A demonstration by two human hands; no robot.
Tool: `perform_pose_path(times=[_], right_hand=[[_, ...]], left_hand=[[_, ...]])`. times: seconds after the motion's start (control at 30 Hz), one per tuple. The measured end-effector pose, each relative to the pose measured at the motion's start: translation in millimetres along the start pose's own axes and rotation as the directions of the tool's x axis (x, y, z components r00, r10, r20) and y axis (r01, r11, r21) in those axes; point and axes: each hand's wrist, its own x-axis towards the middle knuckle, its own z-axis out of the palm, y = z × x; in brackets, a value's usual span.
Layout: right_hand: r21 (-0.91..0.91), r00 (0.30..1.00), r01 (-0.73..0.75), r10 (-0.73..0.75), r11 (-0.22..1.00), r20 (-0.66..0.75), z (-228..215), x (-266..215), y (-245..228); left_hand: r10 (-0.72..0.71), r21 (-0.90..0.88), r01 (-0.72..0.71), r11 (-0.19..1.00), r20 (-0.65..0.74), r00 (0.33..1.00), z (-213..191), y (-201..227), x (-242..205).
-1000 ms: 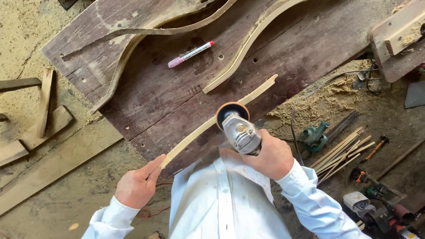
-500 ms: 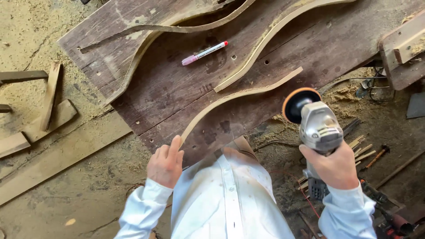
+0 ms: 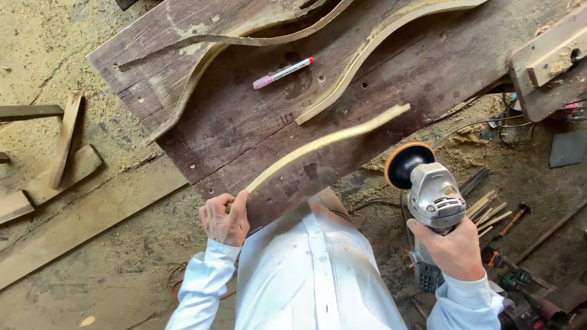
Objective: Using an angle grinder with a sanding disc to plane and smooth the edges of curved wood strips on a workbench.
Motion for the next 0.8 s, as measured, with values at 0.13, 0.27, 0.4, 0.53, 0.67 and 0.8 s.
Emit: perform_pose_path(times=[0.13, 0.27, 0.4, 0.53, 0.67, 0.8], right_hand=[[0.018, 0.999, 0.054, -0.054, 0.998, -0.005, 0.3, -4.6, 11.4], [0.023, 0.999, 0.046, -0.047, 0.999, 0.014, 5.3, -13.1, 12.2], [0.044, 0.999, 0.033, -0.034, 0.998, 0.026, 10.5, -20.2, 14.1], [0.004, 0.998, 0.050, -0.050, 0.999, 0.047, 14.2, -26.8, 9.2], [-0.056, 0.990, 0.054, -0.047, 0.997, 0.130, 26.7, -37.6, -26.9], [-0.057, 0.960, 0.181, -0.164, 0.982, 0.228, 60.3, -47.9, -48.7]], left_hand=[[0.182, 0.032, -0.179, 0.983, -0.105, 0.978, -8.0, 2.8, 17.3], [0.199, 0.043, -0.195, 0.980, -0.180, 0.963, -9.8, 13.7, 22.5], [0.092, 0.004, -0.092, 0.996, -0.156, 0.983, 0.0, 20.8, 16.0], [0.014, 0.008, -0.013, 1.000, -0.116, 0.993, 5.4, 27.6, 19.4], [0.016, 0.008, -0.016, 1.000, -0.095, 0.995, 9.3, 26.1, 20.4], [0.007, 0.006, -0.006, 1.000, -0.102, 0.995, 15.7, 20.3, 16.9]])
